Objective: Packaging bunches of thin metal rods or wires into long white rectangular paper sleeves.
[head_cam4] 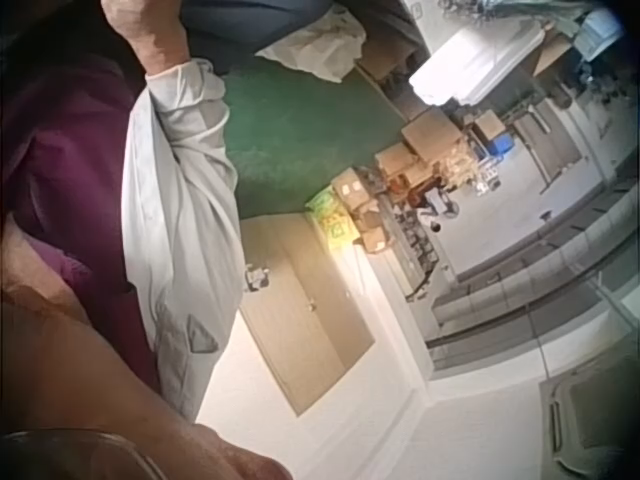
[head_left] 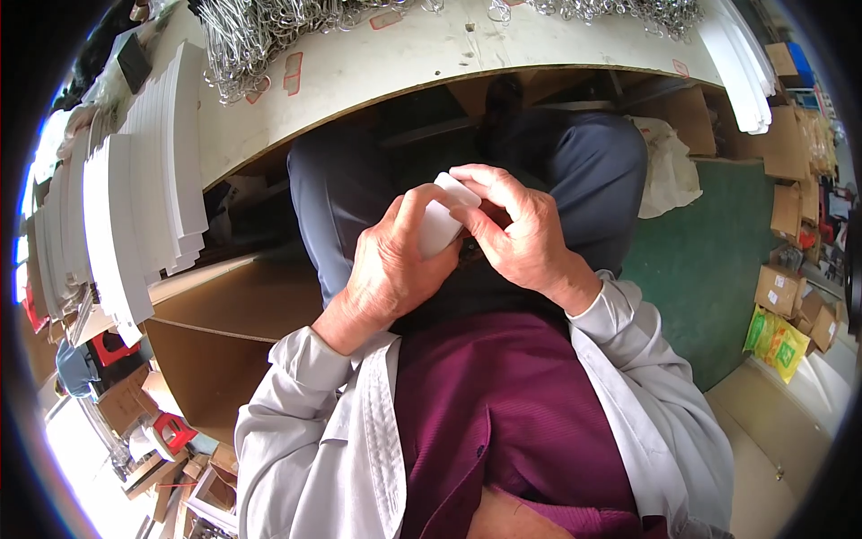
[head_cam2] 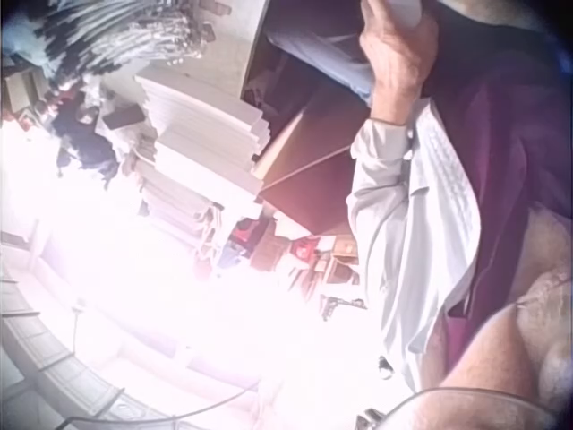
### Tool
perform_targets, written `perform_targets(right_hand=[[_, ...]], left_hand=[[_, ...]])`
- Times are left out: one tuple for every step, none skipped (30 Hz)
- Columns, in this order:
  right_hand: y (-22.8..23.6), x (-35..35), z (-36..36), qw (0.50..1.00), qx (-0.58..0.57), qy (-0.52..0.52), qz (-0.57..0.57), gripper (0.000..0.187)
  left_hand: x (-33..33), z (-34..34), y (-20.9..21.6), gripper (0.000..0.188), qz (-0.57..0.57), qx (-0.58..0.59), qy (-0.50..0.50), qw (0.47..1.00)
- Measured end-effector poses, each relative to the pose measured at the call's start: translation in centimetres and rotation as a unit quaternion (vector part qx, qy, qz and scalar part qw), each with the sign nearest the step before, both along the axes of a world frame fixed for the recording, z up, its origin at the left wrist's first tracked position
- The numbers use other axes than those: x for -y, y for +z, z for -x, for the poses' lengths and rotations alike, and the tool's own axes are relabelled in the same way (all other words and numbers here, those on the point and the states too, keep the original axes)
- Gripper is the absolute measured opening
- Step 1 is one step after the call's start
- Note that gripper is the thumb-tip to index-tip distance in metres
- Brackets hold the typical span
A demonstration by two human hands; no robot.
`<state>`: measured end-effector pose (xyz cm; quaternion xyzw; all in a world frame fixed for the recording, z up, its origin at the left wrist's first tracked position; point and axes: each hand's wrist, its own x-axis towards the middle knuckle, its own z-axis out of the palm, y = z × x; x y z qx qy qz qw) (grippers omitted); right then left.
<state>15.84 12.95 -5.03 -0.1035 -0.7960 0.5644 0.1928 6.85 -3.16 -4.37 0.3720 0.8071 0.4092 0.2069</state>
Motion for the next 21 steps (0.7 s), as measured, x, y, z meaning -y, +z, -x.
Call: perform_targets(right_hand=[[-0.1,0.1,0.0,0.999,-0.017,-0.001,-0.042,0.029],[-0.2,0.1,0.0,0.996,-0.034,-0.003,-0.084,0.032],[-0.4,0.2,-0.1,0.996,-0.034,-0.003,-0.084,0.032],[-0.5,0.4,-0.1,0.998,-0.028,-0.015,-0.059,0.028],[-0.6,0.5,-0.1,0.999,-0.022,-0.025,-0.032,0.024],[-0.4,0.5,-0.2,0.999,-0.022,-0.025,-0.032,0.024],[-0.2,0.5,-0.4,1.0,0.02,-0.012,0.019,0.019],[0.0,0.5,-0.5,0.996,0.062,0.001,0.07,0.016],[-0.3,0.7,-0.5,0.996,0.063,0.001,0.071,0.016],[-0.8,0.9,-0.4,1.0,0.001,-0.011,-0.001,0.015],[-1.1,1.1,-0.3,0.995,-0.06,-0.023,-0.073,0.016],[-1.0,1.1,-0.2,0.994,-0.073,-0.028,-0.079,0.018],[-0.8,1.0,-0.2,0.994,-0.072,-0.028,-0.079,0.018],[-0.5,0.9,-0.3,0.999,-0.041,-0.025,-0.025,0.019],[-0.4,0.8,-0.5,0.999,-0.01,-0.022,0.03,0.02],[-0.5,0.5,-0.6,0.995,0.049,-0.011,0.082,0.019],[-0.4,0.6,-0.5,0.995,0.05,-0.011,0.082,0.019],[-0.1,0.8,-0.4,0.995,0.053,-0.022,0.082,0.019],[0.0,1.0,-0.2,0.994,0.055,-0.033,0.083,0.019],[0.1,1.1,0.0,0.995,0.054,-0.034,0.079,0.017],[0.0,1.2,0.1,0.995,0.054,-0.034,0.079,0.017]], left_hand=[[0.0,0.0,0.0,0.054,0.0,0.0,0.0,1.0],[0.0,-0.1,0.0,0.056,-0.002,0.005,0.003,1.0],[0.0,-0.1,0.0,0.057,-0.004,0.01,0.006,1.0],[-0.1,-0.1,0.0,0.057,-0.005,0.011,0.006,1.0],[-0.1,-0.1,0.1,0.057,-0.003,0.009,0.009,1.0],[0.0,-0.1,0.1,0.058,-0.002,0.007,0.012,1.0],[0.0,-0.1,0.0,0.058,-0.002,0.007,0.012,1.0],[0.0,-0.1,0.0,0.058,-0.004,0.004,0.006,1.0],[0.1,-0.1,-0.1,0.058,-0.006,0.0,-0.001,1.0],[0.2,-0.1,-0.1,0.058,-0.006,0.001,-0.001,1.0],[0.2,-0.2,-0.1,0.06,-0.002,0.003,0.001,1.0],[0.3,-0.2,-0.1,0.061,0.001,0.005,0.004,1.0],[0.3,-0.2,-0.2,0.061,0.001,0.006,0.003,1.0],[0.3,-0.3,-0.4,0.062,-0.011,-0.008,0.007,1.0],[0.2,-0.3,-0.4,0.064,-0.024,-0.021,0.01,0.999],[0.2,-0.4,-0.3,0.064,-0.024,-0.021,0.011,0.999],[0.1,-0.5,-0.2,0.066,-0.023,-0.028,0.016,0.999],[0.0,-0.6,-0.1,0.069,-0.021,-0.036,0.021,0.999],[0.0,-0.6,-0.2,0.069,-0.021,-0.035,0.02,0.999],[0.1,-0.6,-0.3,0.07,-0.015,-0.04,0.028,0.999],[0.1,-0.6,-0.4,0.071,-0.008,-0.044,0.036,0.998]])
